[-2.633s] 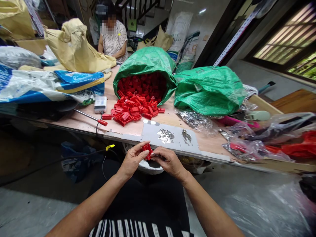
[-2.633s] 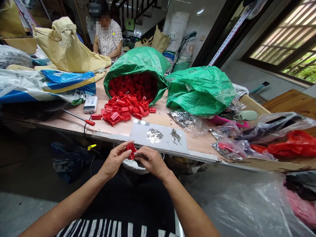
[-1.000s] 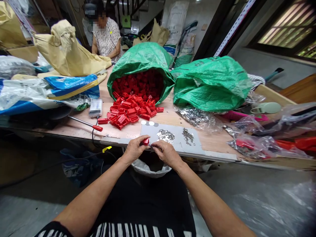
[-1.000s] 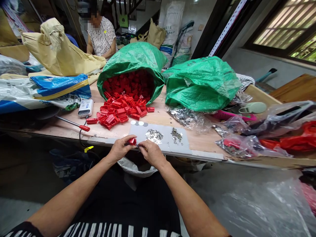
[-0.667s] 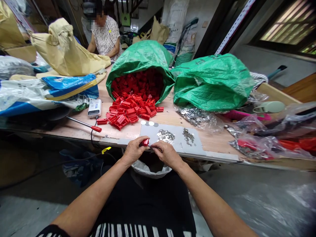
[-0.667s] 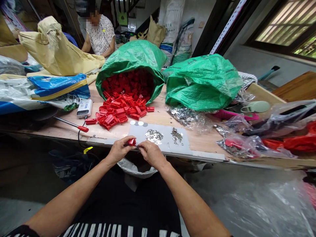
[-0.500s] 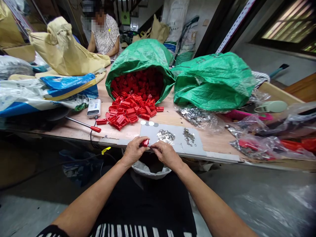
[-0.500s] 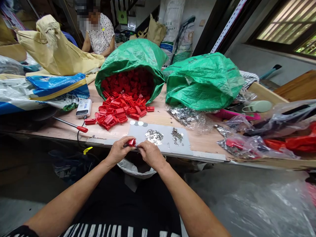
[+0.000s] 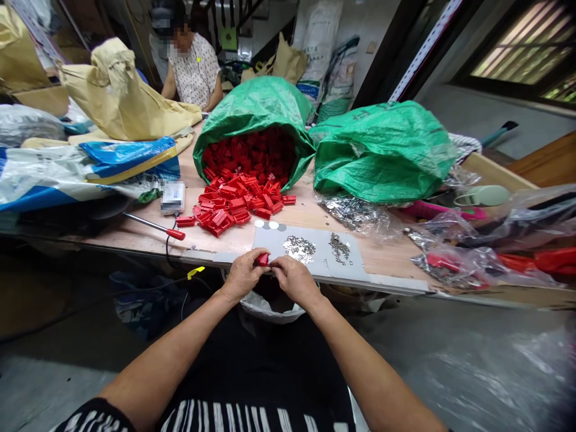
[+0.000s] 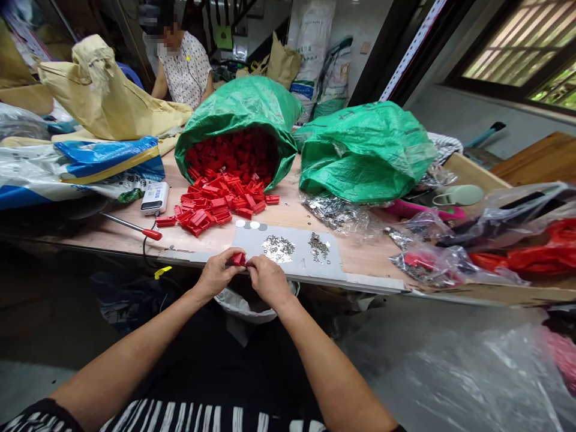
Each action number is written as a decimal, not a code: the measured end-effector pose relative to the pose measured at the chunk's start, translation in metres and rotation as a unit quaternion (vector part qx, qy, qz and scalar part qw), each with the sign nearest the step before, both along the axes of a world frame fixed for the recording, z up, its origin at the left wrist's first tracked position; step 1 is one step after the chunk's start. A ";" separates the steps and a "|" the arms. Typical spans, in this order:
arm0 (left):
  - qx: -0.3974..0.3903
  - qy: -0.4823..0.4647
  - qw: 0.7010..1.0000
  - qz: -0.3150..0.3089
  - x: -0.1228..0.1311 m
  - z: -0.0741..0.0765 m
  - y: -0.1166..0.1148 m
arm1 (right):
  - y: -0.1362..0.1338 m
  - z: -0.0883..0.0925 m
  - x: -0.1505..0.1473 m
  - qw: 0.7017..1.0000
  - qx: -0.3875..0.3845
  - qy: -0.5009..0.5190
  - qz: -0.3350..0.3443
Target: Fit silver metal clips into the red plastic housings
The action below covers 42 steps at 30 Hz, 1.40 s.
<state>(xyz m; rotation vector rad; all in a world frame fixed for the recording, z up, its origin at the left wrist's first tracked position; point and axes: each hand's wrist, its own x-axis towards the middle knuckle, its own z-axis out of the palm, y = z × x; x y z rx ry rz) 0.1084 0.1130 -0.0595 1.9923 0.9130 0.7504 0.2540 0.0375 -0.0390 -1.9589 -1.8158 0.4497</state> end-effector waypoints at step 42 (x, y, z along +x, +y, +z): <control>-0.644 -0.404 0.649 0.015 -0.026 0.049 -0.064 | -0.050 0.029 -0.020 0.955 0.087 0.282 0.038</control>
